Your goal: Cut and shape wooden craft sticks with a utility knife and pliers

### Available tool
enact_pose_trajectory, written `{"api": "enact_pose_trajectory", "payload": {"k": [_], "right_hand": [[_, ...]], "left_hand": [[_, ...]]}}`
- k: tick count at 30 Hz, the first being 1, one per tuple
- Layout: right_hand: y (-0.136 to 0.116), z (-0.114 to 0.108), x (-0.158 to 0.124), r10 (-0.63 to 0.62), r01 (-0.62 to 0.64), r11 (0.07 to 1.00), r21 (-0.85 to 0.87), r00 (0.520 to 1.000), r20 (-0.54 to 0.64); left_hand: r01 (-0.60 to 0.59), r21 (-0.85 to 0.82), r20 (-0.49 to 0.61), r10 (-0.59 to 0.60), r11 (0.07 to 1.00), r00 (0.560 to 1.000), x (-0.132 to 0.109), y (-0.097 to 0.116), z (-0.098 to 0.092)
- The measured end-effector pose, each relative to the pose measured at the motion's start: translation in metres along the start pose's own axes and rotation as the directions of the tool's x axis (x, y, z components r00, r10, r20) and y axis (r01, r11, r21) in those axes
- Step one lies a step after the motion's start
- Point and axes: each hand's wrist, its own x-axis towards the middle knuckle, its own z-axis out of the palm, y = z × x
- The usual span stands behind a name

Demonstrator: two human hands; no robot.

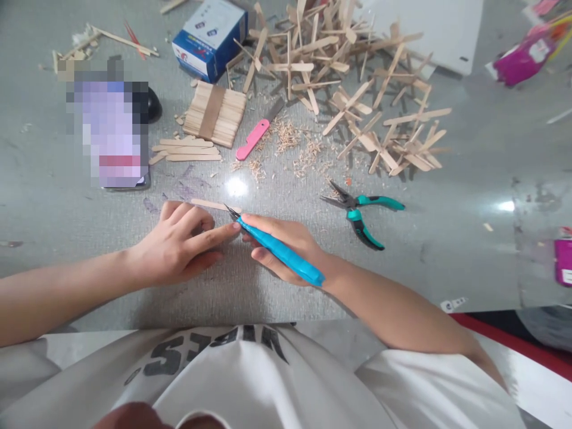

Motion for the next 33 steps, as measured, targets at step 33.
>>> {"api": "enact_pose_trajectory", "payload": {"k": [33], "right_hand": [[0.0005,0.0013,0.0077,-0.219,0.226,0.955,-0.190,0.974,0.055]], "left_hand": [[0.012,-0.255,0.105,0.016,0.967,0.994,0.0013,-0.0052,-0.0057]]}}
